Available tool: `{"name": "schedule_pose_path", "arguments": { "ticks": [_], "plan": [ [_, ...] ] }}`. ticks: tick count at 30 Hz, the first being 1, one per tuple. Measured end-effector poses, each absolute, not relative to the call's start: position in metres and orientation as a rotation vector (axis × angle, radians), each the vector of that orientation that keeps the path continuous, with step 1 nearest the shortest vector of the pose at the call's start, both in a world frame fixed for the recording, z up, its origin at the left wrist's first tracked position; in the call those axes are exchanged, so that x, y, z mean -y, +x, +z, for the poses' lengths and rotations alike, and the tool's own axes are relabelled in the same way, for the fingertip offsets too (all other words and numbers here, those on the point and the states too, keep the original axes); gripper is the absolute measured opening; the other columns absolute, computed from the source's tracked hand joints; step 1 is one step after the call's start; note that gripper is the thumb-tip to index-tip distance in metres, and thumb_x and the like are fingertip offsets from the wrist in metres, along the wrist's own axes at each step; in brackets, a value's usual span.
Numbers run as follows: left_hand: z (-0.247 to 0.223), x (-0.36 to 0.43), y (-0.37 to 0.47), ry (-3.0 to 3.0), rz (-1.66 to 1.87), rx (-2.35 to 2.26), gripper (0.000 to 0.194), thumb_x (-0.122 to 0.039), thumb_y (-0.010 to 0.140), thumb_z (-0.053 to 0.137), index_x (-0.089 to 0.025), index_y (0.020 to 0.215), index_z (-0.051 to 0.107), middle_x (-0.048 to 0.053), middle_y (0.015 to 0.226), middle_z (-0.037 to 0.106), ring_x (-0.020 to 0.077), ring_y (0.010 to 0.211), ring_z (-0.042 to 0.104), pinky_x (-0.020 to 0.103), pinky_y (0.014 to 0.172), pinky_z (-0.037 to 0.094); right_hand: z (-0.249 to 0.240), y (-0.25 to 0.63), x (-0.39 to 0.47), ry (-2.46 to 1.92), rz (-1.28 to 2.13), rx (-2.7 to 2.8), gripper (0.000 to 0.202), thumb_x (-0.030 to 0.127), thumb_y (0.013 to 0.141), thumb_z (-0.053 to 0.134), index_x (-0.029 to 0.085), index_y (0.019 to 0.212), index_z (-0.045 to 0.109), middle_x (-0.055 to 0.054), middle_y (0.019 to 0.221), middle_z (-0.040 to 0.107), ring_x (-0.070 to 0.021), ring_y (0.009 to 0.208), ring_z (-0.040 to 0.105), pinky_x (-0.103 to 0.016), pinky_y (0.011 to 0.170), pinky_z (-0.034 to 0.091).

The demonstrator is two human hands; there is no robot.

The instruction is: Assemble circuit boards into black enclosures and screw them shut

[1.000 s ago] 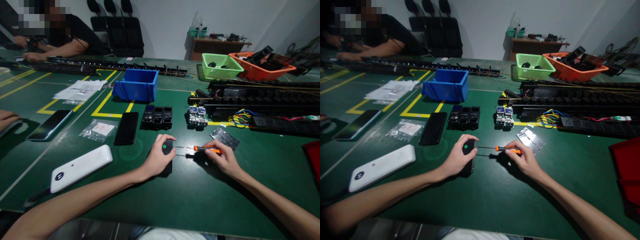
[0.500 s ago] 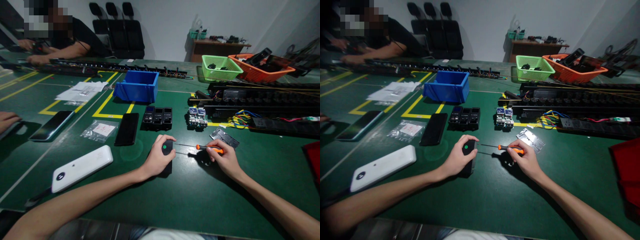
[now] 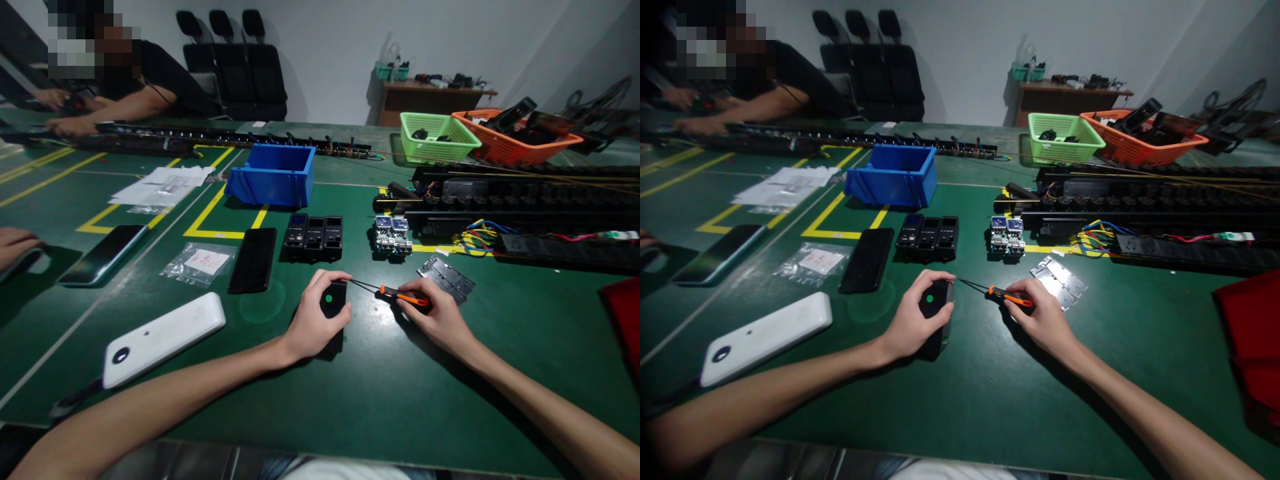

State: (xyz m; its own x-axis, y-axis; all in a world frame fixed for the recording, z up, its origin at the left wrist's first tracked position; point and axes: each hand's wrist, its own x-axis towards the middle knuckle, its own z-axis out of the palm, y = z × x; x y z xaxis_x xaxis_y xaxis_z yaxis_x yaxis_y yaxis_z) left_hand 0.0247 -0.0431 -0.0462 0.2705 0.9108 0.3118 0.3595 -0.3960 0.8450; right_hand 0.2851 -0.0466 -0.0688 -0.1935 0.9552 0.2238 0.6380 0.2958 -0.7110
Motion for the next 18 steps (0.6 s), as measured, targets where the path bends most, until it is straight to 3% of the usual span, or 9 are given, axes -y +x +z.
{"name": "schedule_pose_path", "arguments": {
  "ticks": [10, 18],
  "plan": [
    [-0.051, 0.050, 0.024, 1.949, 1.229, -0.972, 0.047, -0.016, 0.076, 0.063, -0.022, 0.120, 0.048, 0.008, 0.113, 0.055, 0.0222, 0.107, 0.056, 0.040, 0.097, 0.046, -0.071, 0.283, 0.046, -1.402, 0.480, 2.084, 0.014, 0.020, 0.086, 0.059, 0.020, 0.101, 0.059, -0.008, 0.095, 0.063, -0.0244, 0.089, 0.058, -0.040, 0.078, 0.048],
    [-0.060, 0.052, 0.024, 1.979, 1.299, -0.821, 0.061, -0.013, 0.074, 0.064, -0.024, 0.128, 0.039, 0.014, 0.134, 0.049, 0.0277, 0.127, 0.049, 0.050, 0.106, 0.042, -0.066, 0.276, 0.053, -1.245, 0.278, 2.080, 0.024, 0.019, 0.084, 0.062, 0.022, 0.108, 0.058, -0.011, 0.105, 0.064, -0.0284, 0.100, 0.058, -0.047, 0.086, 0.048]
  ]
}}
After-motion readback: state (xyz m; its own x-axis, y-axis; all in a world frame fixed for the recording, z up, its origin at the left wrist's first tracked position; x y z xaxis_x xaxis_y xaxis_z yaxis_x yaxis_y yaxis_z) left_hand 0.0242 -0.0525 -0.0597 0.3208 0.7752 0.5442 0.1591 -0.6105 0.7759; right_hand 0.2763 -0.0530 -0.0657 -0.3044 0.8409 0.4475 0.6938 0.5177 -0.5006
